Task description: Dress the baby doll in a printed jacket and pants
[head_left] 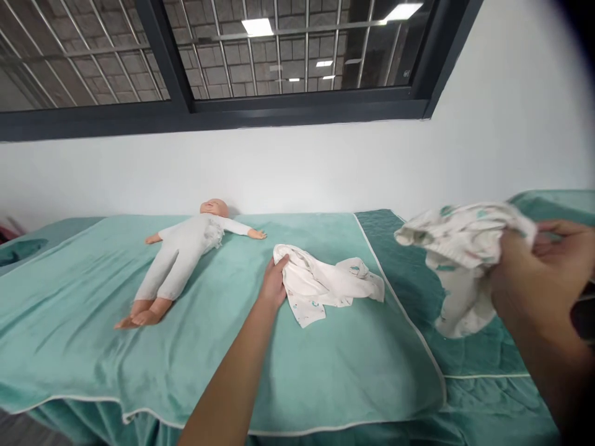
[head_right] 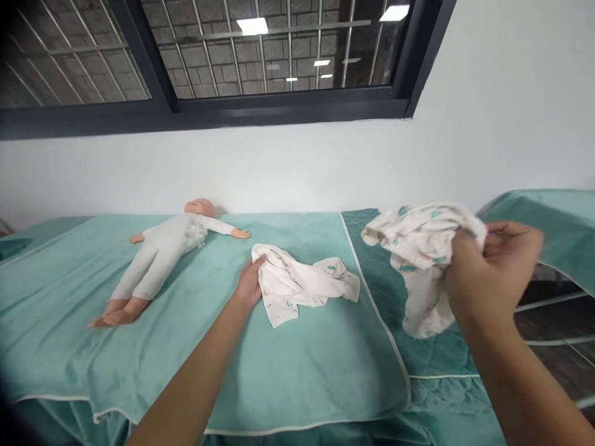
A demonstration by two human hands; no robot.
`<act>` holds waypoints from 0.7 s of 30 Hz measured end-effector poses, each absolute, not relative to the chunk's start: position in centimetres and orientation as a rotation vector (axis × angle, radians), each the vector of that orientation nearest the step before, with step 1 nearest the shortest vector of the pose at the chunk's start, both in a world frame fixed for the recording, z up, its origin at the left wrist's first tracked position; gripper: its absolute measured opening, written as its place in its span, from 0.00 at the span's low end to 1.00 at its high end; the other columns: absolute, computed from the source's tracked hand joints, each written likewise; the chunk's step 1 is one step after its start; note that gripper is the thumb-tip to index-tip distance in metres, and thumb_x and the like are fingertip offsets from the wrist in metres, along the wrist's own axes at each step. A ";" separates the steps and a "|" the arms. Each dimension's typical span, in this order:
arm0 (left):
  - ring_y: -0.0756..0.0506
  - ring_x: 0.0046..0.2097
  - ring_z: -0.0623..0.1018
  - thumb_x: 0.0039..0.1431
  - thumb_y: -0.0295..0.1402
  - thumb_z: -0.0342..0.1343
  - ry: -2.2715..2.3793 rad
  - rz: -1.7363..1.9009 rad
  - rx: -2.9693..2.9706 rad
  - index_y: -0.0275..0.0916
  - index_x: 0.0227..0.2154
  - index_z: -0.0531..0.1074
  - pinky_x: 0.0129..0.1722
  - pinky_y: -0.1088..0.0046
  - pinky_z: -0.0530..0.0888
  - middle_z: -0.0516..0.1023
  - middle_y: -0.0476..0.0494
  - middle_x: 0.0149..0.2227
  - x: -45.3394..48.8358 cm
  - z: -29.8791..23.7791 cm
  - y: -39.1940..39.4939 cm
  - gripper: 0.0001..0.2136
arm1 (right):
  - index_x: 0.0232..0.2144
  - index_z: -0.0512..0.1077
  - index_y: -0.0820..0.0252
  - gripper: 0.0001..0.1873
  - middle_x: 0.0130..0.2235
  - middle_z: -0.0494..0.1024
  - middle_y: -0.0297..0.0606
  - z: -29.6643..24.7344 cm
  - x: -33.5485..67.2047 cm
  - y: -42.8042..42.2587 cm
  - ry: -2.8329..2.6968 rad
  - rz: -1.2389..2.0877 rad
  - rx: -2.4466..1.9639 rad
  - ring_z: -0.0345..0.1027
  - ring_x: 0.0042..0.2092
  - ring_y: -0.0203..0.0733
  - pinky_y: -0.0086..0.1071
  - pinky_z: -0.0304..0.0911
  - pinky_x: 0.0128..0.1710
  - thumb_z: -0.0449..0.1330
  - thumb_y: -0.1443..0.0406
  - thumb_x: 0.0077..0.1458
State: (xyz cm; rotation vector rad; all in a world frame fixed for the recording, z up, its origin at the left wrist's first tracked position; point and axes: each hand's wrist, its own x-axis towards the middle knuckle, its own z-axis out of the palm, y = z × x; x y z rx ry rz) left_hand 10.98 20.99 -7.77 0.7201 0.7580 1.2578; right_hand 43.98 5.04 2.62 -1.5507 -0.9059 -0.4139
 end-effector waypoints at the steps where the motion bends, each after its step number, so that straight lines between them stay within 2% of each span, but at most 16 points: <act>1: 0.40 0.43 0.81 0.52 0.37 0.65 0.789 1.256 0.765 0.37 0.46 0.70 0.46 0.61 0.78 0.81 0.37 0.44 11.1 -7.7 20.9 0.20 | 0.61 0.57 0.54 0.28 0.48 0.75 0.57 1.0 44.4 4.7 -0.945 -0.418 -1.613 0.74 0.43 0.52 0.46 0.65 0.39 0.54 0.56 0.62; 2: 0.41 0.43 0.81 0.52 0.38 0.64 0.844 1.254 0.811 0.37 0.46 0.70 0.45 0.62 0.78 0.80 0.36 0.44 11.1 -7.6 20.9 0.20 | 0.59 0.63 0.54 0.25 0.47 0.76 0.56 -0.9 44.9 4.5 -1.059 -0.385 -1.790 0.74 0.42 0.54 0.46 0.64 0.39 0.56 0.57 0.61; 4: 0.42 0.40 0.81 0.53 0.39 0.63 0.987 1.247 0.890 0.36 0.45 0.71 0.42 0.64 0.77 0.80 0.36 0.43 11.2 -7.3 21.2 0.19 | 0.52 0.71 0.54 0.18 0.44 0.78 0.55 -4.8 46.1 4.4 -1.403 -0.237 -2.088 0.74 0.41 0.56 0.47 0.65 0.38 0.52 0.60 0.62; 6: 0.42 0.36 0.80 0.50 0.37 0.64 1.106 1.222 0.937 0.35 0.41 0.72 0.38 0.65 0.76 0.80 0.37 0.38 11.2 -6.6 22.0 0.16 | 0.47 0.74 0.60 0.16 0.48 0.77 0.54 -7.6 47.2 4.6 -1.715 -0.205 -2.118 0.72 0.48 0.59 0.49 0.65 0.46 0.50 0.64 0.62; 8: 0.43 0.32 0.78 0.48 0.32 0.63 1.197 1.202 0.979 0.35 0.34 0.71 0.34 0.67 0.74 0.78 0.41 0.31 11.2 -5.3 22.8 0.11 | 0.46 0.74 0.61 0.16 0.53 0.74 0.54 -8.0 47.7 5.2 -1.833 -0.290 -2.119 0.68 0.54 0.61 0.51 0.64 0.52 0.51 0.66 0.60; 10: 0.46 0.29 0.74 0.48 0.30 0.60 1.265 1.207 1.049 0.36 0.29 0.70 0.32 0.70 0.71 0.74 0.47 0.25 11.3 -3.4 23.3 0.06 | 0.51 0.71 0.64 0.20 0.60 0.68 0.56 -6.2 46.8 6.1 -1.782 -0.311 -2.079 0.61 0.61 0.62 0.54 0.60 0.57 0.53 0.68 0.57; 12: 0.48 0.29 0.71 0.50 0.30 0.57 1.271 1.234 1.159 0.38 0.27 0.69 0.31 0.72 0.68 0.70 0.50 0.23 11.7 -0.8 23.1 0.03 | 0.59 0.63 0.65 0.26 0.62 0.65 0.55 -3.2 44.2 7.1 -1.745 -0.093 -1.937 0.59 0.63 0.58 0.51 0.59 0.60 0.54 0.65 0.59; 15: 0.48 0.32 0.71 0.51 0.30 0.56 1.167 1.226 1.393 0.38 0.27 0.71 0.33 0.74 0.66 0.71 0.51 0.25 12.9 4.0 21.0 0.02 | 0.61 0.59 0.56 0.29 0.62 0.67 0.48 1.2 38.3 8.8 -1.772 0.335 -1.626 0.65 0.60 0.51 0.44 0.66 0.54 0.57 0.55 0.60; 17: 0.47 0.35 0.73 0.55 0.33 0.55 1.021 1.142 1.764 0.38 0.30 0.73 0.36 0.74 0.67 0.74 0.51 0.30 13.7 7.2 18.9 0.05 | 0.61 0.58 0.54 0.33 0.62 0.67 0.46 3.6 34.5 10.0 -1.866 0.434 -1.438 0.66 0.58 0.49 0.40 0.67 0.52 0.60 0.52 0.58; 18: 0.47 0.37 0.73 0.57 0.33 0.52 0.967 1.098 1.978 0.39 0.33 0.73 0.37 0.73 0.67 0.76 0.50 0.33 13.9 8.6 17.9 0.06 | 0.61 0.59 0.55 0.32 0.59 0.70 0.46 4.7 33.1 10.6 -1.920 0.428 -1.374 0.69 0.55 0.48 0.39 0.67 0.50 0.61 0.53 0.58; 21: 0.44 0.40 0.75 0.61 0.32 0.48 1.053 0.923 2.530 0.41 0.40 0.72 0.41 0.71 0.66 0.77 0.49 0.37 13.4 12.2 15.5 0.09 | 0.52 0.67 0.56 0.17 0.43 0.79 0.40 7.6 31.2 12.0 -2.026 0.215 -1.402 0.73 0.43 0.45 0.36 0.65 0.43 0.55 0.60 0.62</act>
